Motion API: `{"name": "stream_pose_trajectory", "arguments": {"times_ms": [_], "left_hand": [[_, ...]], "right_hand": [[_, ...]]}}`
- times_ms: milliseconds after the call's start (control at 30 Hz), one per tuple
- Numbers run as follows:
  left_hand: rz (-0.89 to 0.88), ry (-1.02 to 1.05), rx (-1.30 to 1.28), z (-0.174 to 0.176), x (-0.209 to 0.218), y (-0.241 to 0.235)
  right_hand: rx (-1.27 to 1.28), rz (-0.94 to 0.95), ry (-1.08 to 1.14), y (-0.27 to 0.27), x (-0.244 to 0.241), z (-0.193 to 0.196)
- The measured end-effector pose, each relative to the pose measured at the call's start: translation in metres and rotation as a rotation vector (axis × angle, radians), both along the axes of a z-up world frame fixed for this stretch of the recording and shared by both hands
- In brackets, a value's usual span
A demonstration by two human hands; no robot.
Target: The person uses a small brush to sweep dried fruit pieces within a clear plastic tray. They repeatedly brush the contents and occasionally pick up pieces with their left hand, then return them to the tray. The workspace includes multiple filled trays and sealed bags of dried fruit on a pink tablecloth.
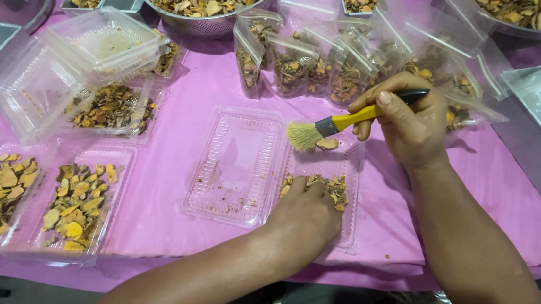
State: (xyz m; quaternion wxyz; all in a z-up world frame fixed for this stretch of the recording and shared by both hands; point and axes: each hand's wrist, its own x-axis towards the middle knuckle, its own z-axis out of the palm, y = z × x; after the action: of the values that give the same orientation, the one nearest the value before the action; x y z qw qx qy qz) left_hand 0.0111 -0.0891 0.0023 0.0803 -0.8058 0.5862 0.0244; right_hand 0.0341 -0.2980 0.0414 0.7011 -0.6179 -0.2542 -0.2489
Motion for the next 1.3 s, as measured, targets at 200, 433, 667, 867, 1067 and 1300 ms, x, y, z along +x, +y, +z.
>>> {"name": "stream_pose_trajectory", "arguments": {"times_ms": [200, 433, 667, 867, 1067, 1300], "left_hand": [[-0.010, -0.026, 0.083, 0.005, -0.002, -0.004], [-0.025, 0.009, -0.390, 0.026, 0.038, 0.010], [0.605, 0.692, -1.016, 0.044, 0.080, 0.059], [0.751, 0.907, -1.223, 0.012, 0.105, 0.052], [0.772, 1.250, -1.363, 0.023, 0.098, 0.058], [0.626, 1.231, -1.517, 0.022, 0.094, 0.063]], "right_hand": [[0.002, -0.013, -0.009, -0.003, 0.001, -0.002], [0.001, -0.059, -0.038, -0.006, -0.002, 0.003], [0.058, 0.007, -0.289, 0.012, -0.009, 0.015], [-0.096, -0.253, -0.178, 0.045, -0.028, 0.005], [-0.061, -0.326, -0.368, 0.020, -0.022, 0.009], [0.159, 0.026, 0.151, 0.024, -0.015, 0.007]]}}
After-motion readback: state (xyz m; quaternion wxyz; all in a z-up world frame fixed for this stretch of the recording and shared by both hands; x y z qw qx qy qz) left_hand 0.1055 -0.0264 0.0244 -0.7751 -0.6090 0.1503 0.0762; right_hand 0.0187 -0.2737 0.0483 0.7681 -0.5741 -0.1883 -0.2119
